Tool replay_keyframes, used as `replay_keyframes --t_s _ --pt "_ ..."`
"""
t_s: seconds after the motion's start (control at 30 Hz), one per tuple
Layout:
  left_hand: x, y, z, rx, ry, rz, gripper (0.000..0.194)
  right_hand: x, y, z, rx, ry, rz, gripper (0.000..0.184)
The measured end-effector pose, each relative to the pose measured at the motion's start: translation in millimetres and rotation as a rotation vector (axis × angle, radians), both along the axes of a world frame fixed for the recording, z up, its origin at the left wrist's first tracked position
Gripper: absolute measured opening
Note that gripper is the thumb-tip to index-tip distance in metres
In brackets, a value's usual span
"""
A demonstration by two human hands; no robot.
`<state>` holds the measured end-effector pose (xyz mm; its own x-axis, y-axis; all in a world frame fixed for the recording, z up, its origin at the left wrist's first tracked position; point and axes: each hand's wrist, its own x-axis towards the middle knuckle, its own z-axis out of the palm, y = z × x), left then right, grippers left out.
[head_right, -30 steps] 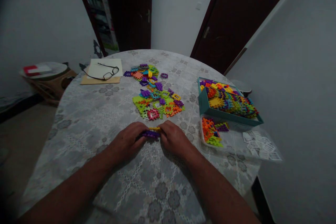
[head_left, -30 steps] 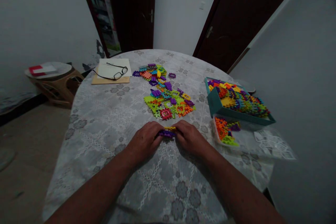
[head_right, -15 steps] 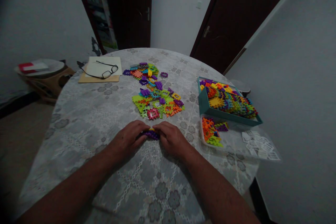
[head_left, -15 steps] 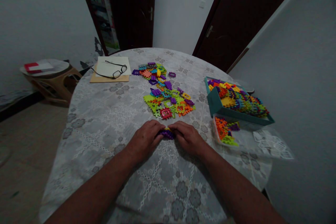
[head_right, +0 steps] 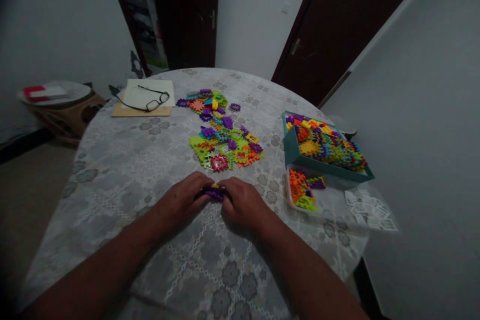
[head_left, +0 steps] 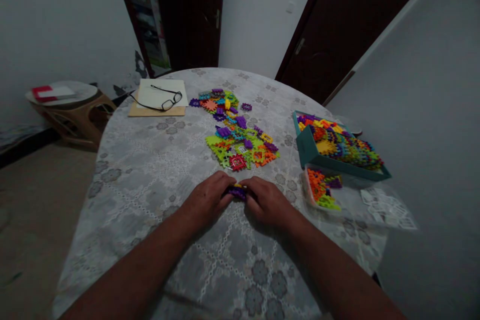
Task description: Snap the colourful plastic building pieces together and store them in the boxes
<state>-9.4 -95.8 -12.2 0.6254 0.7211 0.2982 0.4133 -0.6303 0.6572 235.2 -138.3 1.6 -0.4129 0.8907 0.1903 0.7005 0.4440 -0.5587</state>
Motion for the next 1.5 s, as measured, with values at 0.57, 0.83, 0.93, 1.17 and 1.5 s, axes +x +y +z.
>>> replay_keyframes --t_s 0.57,0.83,0.93,1.17,1.5 --pt "1 -3 7.6 -0.037 0.052 0.000 0.012 0 26 1.4 0.044 -0.464 -0.358 0.024" --pt "-1 -5 9.1 -0.030 0.056 -0.026 0.012 15 -1 17.1 0.005 -0.393 -0.239 0.010" --pt "-2 -5 9.0 -0.036 0.062 -0.034 0.014 23 -3 23.0 -0.027 -0.337 -0.161 0.025" --pt "-2 -6 10.3 -0.035 0.066 -0.041 0.015 36 3 21.8 -0.060 -0.282 -0.095 0.036" --pt "-1 -5 7.4 -0.008 0.050 -0.046 0.015 31 4 17.2 -0.011 -0.306 -0.106 0.038"
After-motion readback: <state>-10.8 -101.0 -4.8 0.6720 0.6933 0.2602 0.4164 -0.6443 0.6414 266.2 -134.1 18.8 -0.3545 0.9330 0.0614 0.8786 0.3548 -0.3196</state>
